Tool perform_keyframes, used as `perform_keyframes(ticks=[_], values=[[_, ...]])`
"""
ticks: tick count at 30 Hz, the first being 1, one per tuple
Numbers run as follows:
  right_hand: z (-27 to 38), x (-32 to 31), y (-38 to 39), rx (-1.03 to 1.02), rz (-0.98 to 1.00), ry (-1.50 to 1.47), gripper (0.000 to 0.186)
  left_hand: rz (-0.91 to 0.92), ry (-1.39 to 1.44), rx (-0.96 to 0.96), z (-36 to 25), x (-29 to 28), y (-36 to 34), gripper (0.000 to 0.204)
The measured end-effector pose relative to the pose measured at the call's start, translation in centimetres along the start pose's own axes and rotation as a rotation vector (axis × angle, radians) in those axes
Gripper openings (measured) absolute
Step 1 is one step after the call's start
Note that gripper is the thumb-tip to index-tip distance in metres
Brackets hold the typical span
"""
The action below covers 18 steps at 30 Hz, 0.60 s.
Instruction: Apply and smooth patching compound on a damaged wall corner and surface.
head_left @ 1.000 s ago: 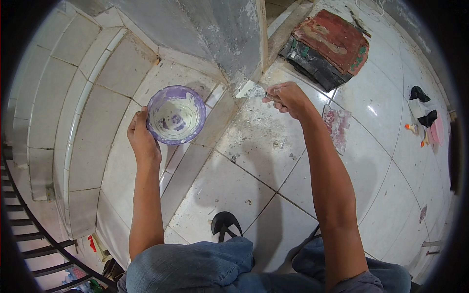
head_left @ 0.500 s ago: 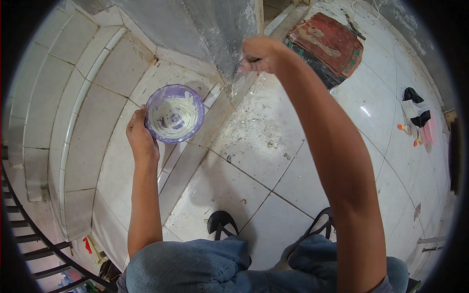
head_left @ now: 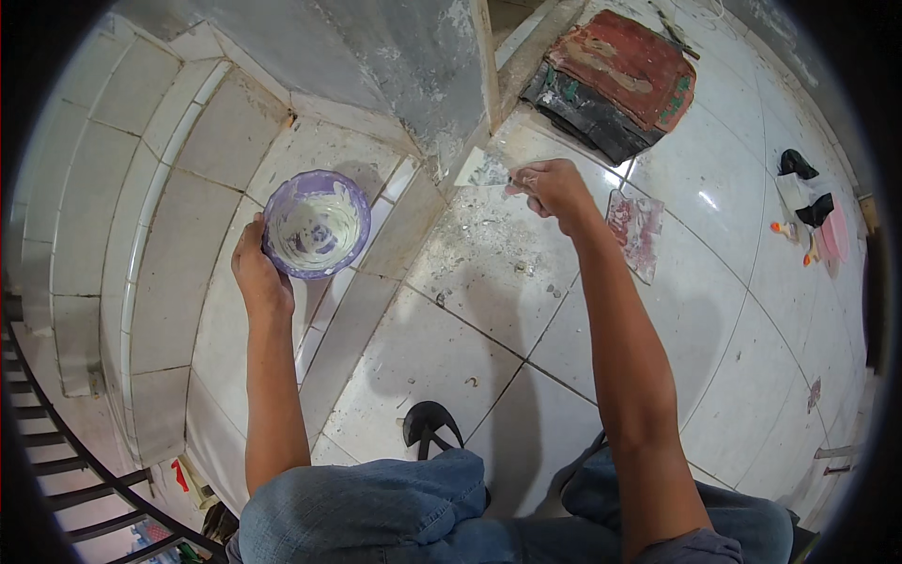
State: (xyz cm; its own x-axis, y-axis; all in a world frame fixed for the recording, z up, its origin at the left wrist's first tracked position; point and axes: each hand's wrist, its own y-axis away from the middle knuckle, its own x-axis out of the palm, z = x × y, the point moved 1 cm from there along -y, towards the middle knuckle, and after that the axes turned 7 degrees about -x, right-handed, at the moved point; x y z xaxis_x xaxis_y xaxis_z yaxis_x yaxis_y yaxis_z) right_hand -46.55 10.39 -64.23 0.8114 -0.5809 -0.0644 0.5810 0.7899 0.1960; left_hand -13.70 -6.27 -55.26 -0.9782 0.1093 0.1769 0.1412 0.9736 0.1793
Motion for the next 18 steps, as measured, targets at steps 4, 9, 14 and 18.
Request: perform_keyframes(ticks=[4,9,14,18], values=[[-1.7,0.6,-0.2,0.057,0.034,-0.181,0.019,-0.009,0.011,-0.011,0.2,0.0,0.0,0.021],[-2.4,0.4,-0.7,0.075,0.047,-0.124,0.023,0.014,-0.01,-0.007,0.2,-0.2,-0.1,0.023],[-3.5,0.3,-1.4,0.092,0.049,-0.172,0.023,0.0,-0.017,-0.018,0.4,0.1,0.1,0.023],[-4.1,0.3,-2.1,0.086,0.081,-0.214,0.022,0.008,-0.021,-0.02,0.5,0.1,-0.2,0.023]])
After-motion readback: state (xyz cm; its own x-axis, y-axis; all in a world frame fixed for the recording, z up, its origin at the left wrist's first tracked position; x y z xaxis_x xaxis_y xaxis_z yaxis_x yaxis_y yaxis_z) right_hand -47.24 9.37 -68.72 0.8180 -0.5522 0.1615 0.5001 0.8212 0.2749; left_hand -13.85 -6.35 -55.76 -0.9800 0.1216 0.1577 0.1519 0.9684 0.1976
